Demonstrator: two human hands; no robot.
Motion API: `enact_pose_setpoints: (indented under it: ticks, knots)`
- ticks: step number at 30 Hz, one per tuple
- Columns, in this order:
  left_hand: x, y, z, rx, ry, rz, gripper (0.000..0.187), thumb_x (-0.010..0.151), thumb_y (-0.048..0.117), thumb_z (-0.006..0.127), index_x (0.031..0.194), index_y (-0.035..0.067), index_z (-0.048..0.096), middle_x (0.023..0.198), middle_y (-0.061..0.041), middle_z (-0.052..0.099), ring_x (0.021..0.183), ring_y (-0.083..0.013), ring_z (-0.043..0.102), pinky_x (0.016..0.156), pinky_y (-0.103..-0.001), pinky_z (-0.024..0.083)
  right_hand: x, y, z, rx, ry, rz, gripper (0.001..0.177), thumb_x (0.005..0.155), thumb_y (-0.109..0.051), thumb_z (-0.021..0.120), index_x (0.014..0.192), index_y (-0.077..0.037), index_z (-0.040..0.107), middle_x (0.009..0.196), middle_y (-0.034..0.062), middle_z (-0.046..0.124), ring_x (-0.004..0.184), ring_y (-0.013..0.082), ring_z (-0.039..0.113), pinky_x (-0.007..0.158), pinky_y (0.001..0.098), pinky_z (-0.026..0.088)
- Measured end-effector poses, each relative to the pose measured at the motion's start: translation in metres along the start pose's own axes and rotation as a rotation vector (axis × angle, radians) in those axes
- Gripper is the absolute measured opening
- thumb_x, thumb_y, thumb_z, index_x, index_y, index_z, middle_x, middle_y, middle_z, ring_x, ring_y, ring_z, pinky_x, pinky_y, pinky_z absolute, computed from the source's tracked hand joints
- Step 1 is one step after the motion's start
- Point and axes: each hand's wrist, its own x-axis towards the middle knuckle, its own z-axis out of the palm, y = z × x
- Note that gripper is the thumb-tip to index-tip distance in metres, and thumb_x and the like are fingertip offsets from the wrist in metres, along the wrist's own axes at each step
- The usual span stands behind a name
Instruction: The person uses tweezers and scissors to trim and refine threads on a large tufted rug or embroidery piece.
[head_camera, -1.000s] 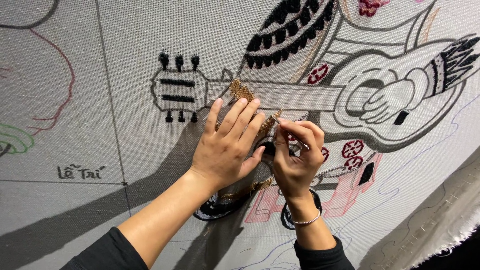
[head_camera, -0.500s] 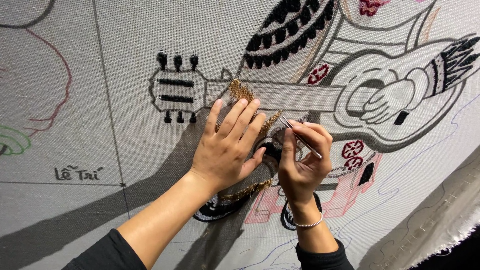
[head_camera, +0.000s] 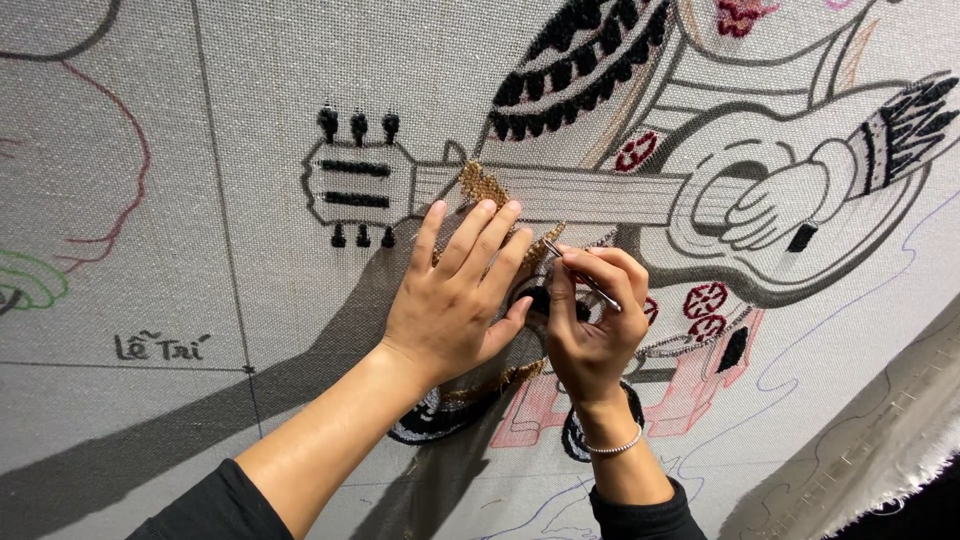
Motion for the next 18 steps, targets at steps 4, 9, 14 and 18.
enact_pose_setpoints:
  ticks: [4, 9, 14, 18]
  knots:
    - [0.0, 0.0002, -0.0013, 0.006, 0.004, 0.003, 0.066, 0.095, 0.049, 0.064, 0.146, 0.009, 0.054, 0.157, -0.014, 0.045, 0.149, -0.0276, 0.034, 0.127, -0.055, 0.016, -0.0003, -0.0011, -0.0003, 0.01, 0.008, 0.012, 0.018, 0.096, 0.004, 0.074, 0.112, -0.002, 0.068, 0.121, 0.0089, 0.057, 0.103, 0.0123, 0.065, 0.094, 0.0247, 0.06]
    - [-0.0001, 0.0003, -0.0011, 0.003, 0.003, 0.001, 0.066, 0.095, 0.049, 0.064, 0.146, 0.009, 0.054, 0.156, -0.014, 0.044, 0.148, -0.0283, 0.034, 0.127, -0.055, 0.016, 0.0028, -0.0058, 0.001, -0.07, 0.015, -0.006, 0.015, 0.096, 0.005, 0.076, 0.109, -0.001, 0.07, 0.112, 0.0082, 0.065, 0.111, 0.0186, 0.063, 0.094, 0.0257, 0.059]
    - [0.0009, 0.0, -0.0034, 0.002, 0.005, 0.001, 0.066, 0.095, 0.049, 0.064, 0.146, 0.009, 0.054, 0.156, -0.014, 0.044, 0.148, -0.0279, 0.035, 0.126, -0.055, 0.017, 0.0039, -0.0061, 0.0014, -0.068, 0.009, 0.043, 0.016, 0.094, 0.004, 0.076, 0.108, -0.001, 0.07, 0.115, 0.0096, 0.062, 0.101, 0.0143, 0.066, 0.09, 0.0253, 0.059]
    - [0.0007, 0.0, -0.0014, -0.007, 0.003, 0.0, 0.066, 0.095, 0.049, 0.064, 0.145, 0.009, 0.053, 0.156, -0.014, 0.044, 0.148, -0.0281, 0.034, 0.126, -0.056, 0.017, -0.0002, -0.0046, 0.0013, -0.015, 0.066, 0.021, 0.016, 0.097, 0.004, 0.074, 0.111, -0.001, 0.068, 0.119, 0.0101, 0.06, 0.104, 0.0136, 0.066, 0.093, 0.0258, 0.059]
